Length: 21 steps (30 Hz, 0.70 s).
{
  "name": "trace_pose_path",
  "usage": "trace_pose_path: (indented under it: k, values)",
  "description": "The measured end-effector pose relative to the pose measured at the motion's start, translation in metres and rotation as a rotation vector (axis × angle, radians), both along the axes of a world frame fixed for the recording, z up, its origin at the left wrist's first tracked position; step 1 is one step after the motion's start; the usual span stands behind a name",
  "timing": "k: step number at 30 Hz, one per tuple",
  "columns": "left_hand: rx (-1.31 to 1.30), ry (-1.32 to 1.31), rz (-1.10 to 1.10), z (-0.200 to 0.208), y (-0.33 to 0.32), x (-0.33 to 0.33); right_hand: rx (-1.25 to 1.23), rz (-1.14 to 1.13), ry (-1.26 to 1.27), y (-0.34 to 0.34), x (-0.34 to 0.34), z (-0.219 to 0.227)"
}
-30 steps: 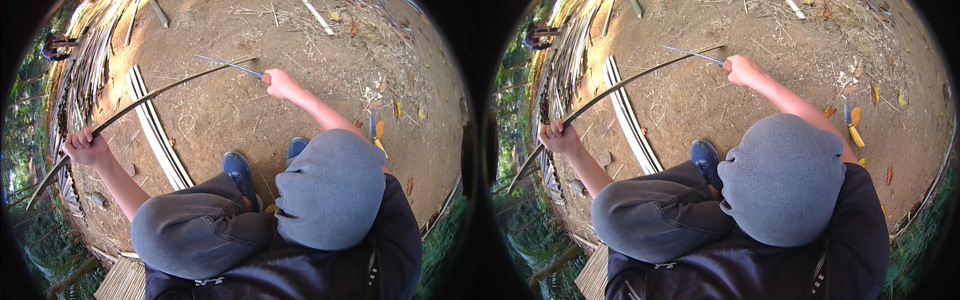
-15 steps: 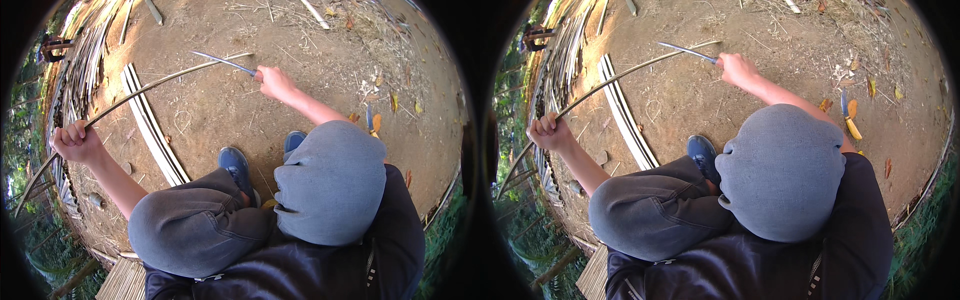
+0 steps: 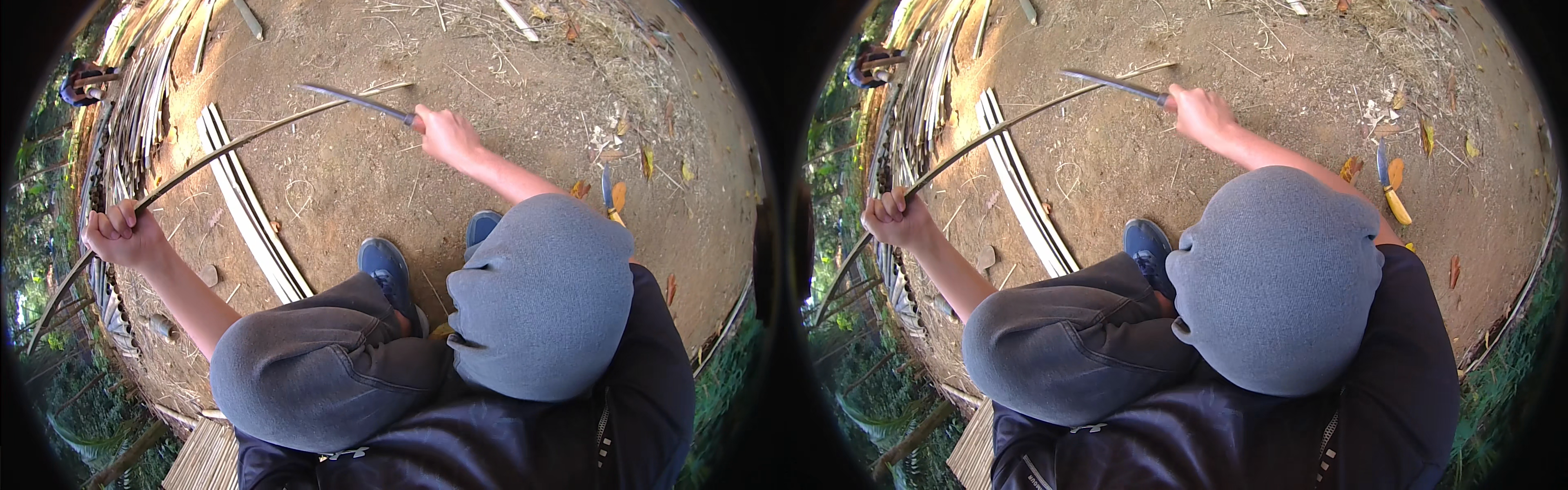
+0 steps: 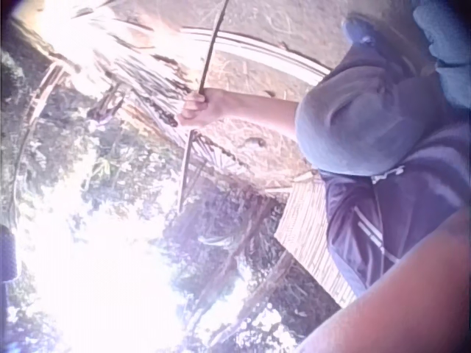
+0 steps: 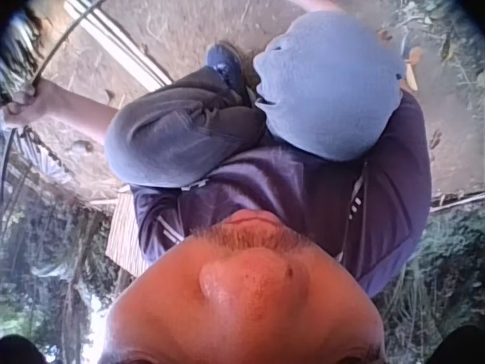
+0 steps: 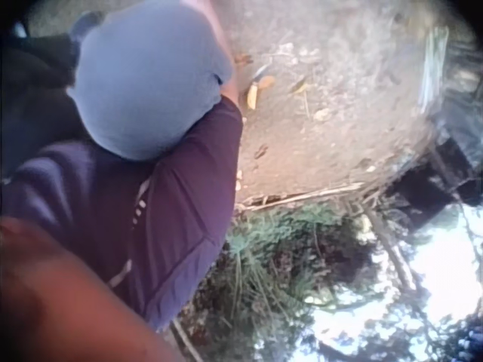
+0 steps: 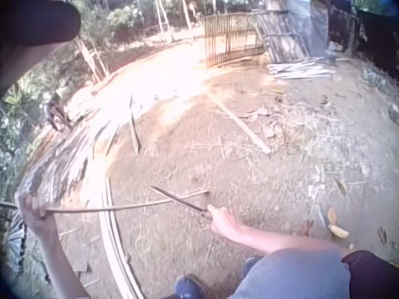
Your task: The person shaves and splits a long bamboo strip with a knife while sitting on the ground.
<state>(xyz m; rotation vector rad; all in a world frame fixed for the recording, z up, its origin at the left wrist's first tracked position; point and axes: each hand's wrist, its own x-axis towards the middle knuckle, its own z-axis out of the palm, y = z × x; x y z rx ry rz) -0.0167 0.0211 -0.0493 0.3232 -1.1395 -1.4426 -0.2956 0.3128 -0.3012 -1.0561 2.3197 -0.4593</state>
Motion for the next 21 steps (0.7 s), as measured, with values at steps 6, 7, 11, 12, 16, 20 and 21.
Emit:
trace_pose_path:
  k: [6, 7, 11, 12, 16, 20, 21]
  values:
    - [0.004, -0.034, 0.190, -0.003, -0.003, 0.000, 0.035, -0.095, -0.047, 0.005, -0.030, -0.031]
    - [0.011, -0.039, 0.201, -0.006, -0.005, 0.001, 0.024, -0.071, -0.039, 0.009, -0.026, -0.025]
    - [0.050, -0.013, 0.253, -0.009, -0.001, -0.005, 0.017, -0.282, -0.102, 0.031, -0.042, -0.048]
    - [0.045, -0.021, 0.296, -0.007, 0.001, -0.006, 0.017, -0.276, -0.120, 0.029, -0.042, -0.047]
    - [0.032, -0.026, 0.381, -0.004, 0.005, -0.009, -0.010, -0.147, -0.212, 0.013, -0.001, -0.002]
    - [0.043, 0.007, 0.431, 0.010, 0.001, 0.001, -0.142, -0.011, -0.145, -0.007, 0.017, 0.027]
    - [0.104, 0.021, 0.387, -0.021, -0.007, -0.018, -0.107, -0.086, -0.098, 0.007, -0.003, -0.002]
